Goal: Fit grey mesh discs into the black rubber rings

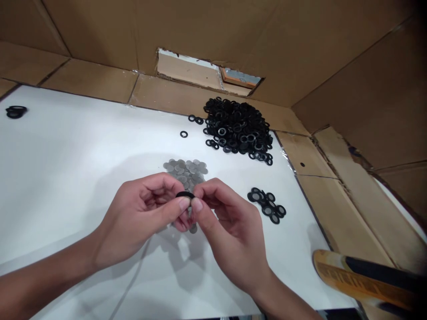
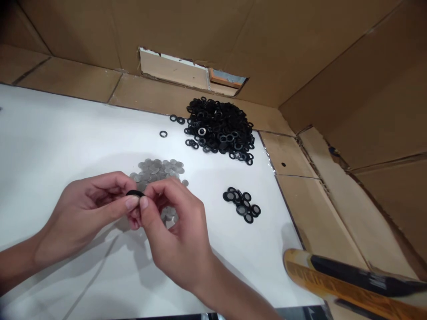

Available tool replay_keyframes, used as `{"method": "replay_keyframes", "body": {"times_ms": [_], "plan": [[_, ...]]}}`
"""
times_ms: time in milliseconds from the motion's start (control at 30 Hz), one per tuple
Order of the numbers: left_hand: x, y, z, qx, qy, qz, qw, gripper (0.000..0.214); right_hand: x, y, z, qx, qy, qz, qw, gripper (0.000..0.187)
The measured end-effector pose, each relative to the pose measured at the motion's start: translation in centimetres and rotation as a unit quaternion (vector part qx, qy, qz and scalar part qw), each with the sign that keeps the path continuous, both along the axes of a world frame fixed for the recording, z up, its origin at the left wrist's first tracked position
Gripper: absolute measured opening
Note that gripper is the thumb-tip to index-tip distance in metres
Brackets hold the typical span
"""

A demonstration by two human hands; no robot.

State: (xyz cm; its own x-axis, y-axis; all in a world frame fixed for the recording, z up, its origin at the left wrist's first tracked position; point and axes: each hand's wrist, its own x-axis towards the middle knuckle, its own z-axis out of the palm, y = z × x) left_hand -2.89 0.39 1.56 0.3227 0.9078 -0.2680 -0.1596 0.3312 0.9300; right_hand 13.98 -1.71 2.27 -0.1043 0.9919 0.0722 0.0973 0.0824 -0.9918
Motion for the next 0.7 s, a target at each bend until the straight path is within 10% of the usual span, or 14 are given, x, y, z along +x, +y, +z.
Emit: {"method": "replay_keyframes", "body": {"times_ms": [700], "plan": [[0.16, -0.20, -0.16, 0.053, 0.084, 0.019, 0.995, 0.010, 0.42, 0.01, -0.75, -0.069, 0.039, 0.037, 0.996, 0.016]]}}
